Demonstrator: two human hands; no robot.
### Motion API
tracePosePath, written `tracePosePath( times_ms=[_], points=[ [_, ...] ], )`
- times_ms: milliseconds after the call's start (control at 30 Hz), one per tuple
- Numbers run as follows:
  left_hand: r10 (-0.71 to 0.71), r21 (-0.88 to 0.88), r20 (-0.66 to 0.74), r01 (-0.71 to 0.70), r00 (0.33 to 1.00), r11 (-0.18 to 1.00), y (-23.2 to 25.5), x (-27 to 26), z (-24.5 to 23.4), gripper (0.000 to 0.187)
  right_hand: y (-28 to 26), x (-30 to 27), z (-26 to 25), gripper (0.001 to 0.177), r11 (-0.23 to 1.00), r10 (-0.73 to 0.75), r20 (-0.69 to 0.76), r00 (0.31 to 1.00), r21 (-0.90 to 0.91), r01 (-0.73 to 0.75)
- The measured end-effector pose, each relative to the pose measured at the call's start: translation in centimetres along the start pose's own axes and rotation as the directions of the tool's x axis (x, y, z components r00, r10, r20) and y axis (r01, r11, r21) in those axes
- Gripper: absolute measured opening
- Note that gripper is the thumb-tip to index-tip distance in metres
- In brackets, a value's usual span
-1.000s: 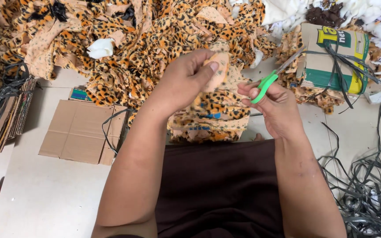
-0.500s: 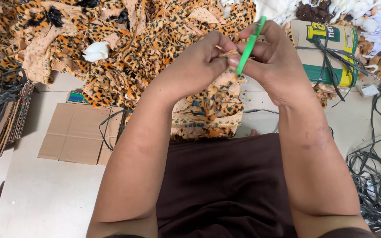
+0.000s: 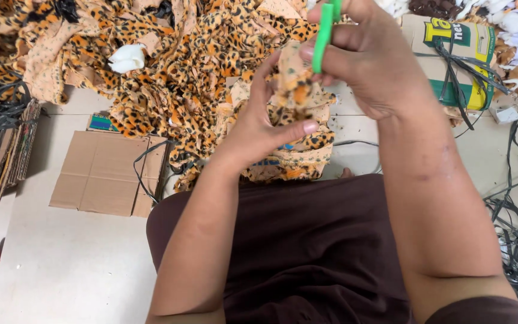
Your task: Trimming leopard-print fabric scraps using scissors
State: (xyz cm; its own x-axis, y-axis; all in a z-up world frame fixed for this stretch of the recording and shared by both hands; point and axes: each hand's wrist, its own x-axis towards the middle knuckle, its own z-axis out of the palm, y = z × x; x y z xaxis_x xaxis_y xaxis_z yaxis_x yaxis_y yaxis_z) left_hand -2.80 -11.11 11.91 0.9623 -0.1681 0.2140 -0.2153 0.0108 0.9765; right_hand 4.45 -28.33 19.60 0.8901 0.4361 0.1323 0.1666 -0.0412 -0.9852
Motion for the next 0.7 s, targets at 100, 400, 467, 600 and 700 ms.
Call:
tracePosePath(
  times_ms=[100, 400, 467, 600, 700],
  points=[
    [-0.192, 0.108, -0.129, 0.206, 0.973, 0.973, -1.6, -0.3, 0.6, 0.057, 0.4, -0.3, 1.6, 0.036, 0.993, 0.025, -0.008, 1.000, 0.112, -0.024],
    [-0.094, 0.803, -0.190, 0.210, 0.977, 0.558, -5.3, -2.8, -3.3, 0.053, 14.5, -6.2, -1.1, 0.048, 0.926, 0.248, -0.189, 0.950, 0.334, -0.176],
    [-0.225, 0.842, -0.221, 0.303, 0.949, 0.447, -5.4, -4.0, -3.4, 0.062, 17.9, -7.6, -1.5, 0.050, 0.942, 0.321, -0.286, 0.903, 0.198, -0.272],
    [-0.280, 0.670, -0.400, 0.487, 0.873, 0.560, -7.5, -6.1, -4.5, 0.068, 18.4, -7.9, -2.6, 0.045, 0.951, 0.298, -0.322, 0.899, 0.023, -0.307],
    [-0.139, 0.607, -0.523, 0.482, 0.841, 0.632, -10.3, -8.0, -4.7, 0.052, 20.8, -8.4, -3.8, 0.042, 0.945, 0.291, -0.273, 0.917, -0.071, -0.320]
  ],
)
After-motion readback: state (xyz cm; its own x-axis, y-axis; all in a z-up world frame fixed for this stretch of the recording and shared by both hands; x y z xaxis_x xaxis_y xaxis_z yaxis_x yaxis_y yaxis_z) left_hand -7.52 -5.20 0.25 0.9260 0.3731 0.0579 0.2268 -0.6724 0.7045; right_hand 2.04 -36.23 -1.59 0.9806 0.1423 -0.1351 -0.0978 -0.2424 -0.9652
